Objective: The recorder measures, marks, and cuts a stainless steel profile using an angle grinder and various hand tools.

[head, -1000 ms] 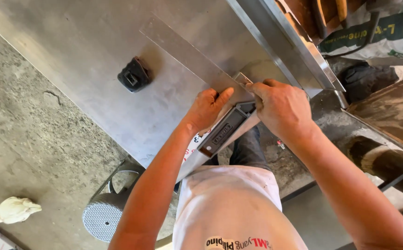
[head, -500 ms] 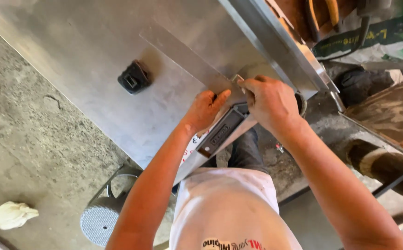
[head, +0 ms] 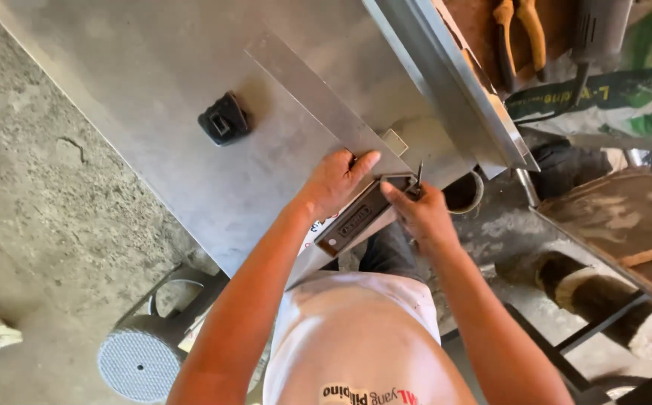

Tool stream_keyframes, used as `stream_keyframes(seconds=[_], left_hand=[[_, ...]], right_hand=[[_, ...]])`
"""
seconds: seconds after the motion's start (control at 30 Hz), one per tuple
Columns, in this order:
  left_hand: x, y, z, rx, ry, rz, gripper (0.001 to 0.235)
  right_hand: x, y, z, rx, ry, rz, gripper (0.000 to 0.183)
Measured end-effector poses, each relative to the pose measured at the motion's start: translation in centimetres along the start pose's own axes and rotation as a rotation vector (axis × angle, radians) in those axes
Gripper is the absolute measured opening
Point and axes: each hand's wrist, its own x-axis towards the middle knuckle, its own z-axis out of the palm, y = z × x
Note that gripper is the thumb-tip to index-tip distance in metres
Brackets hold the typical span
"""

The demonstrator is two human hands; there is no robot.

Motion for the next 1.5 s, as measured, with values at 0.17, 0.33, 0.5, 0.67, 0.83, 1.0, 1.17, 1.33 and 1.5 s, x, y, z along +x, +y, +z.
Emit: stream_keyframes(seconds=[0.17, 0.33, 0.5, 0.67, 0.83, 1.0, 1.17, 1.33, 1.5], left_hand=[[-4.9, 0.0, 0.2, 0.337, 0.335, 0.101, 0.063], [-10.0, -0.1, -1.0, 0.401, 0.212, -0.149, 0.067], [-12.7, -2.2, -2.0, 0.416, 0.312, -0.309, 0.065], [-17.8, 1.0, -4.9, 0.22, 0.624, -0.485, 0.062], [-22.2, 2.2, -4.0, -0.028, 0.794, -0.341, 0.056], [-25.2, 0.7, -3.5, -0.314, 0.783, -0.135, 0.064], [-26.6, 0.0, -3.0, -0.649, 0.713, -0.071, 0.073], [-24.7, 0.8, -1.0, -0.897, 0.691, 0.342, 0.061], [-24.1, 1.5, 3.4, -1.128, 0.788, 0.504, 0.056]], right_hand=[[1.2, 1.2, -0.4, 0.507, -0.177, 0.14, 0.028], [2.4, -4.4, -4.3, 0.264, -0.098, 0.153, 0.025], [6.0, -11.2, -5.1, 0.364, -0.149, 0.035, 0.02], [13.3, -12.9, -0.4, 0.534, -0.367, -0.061, 0.013], [16.4, -11.5, 3.2, 0.41, -0.425, -0.072, 0.016], [18.4, -9.7, 2.3, 0.062, -0.201, -0.046, 0.017], [-0.6, -13.7, 3.4, -0.832, -0.129, -0.753, 0.039], [-4.4, -4.7, 3.5, -0.629, -0.982, -0.641, 0.092], [-5.9, -0.7, 0.7, -0.263, -1.085, -0.303, 0.084]])
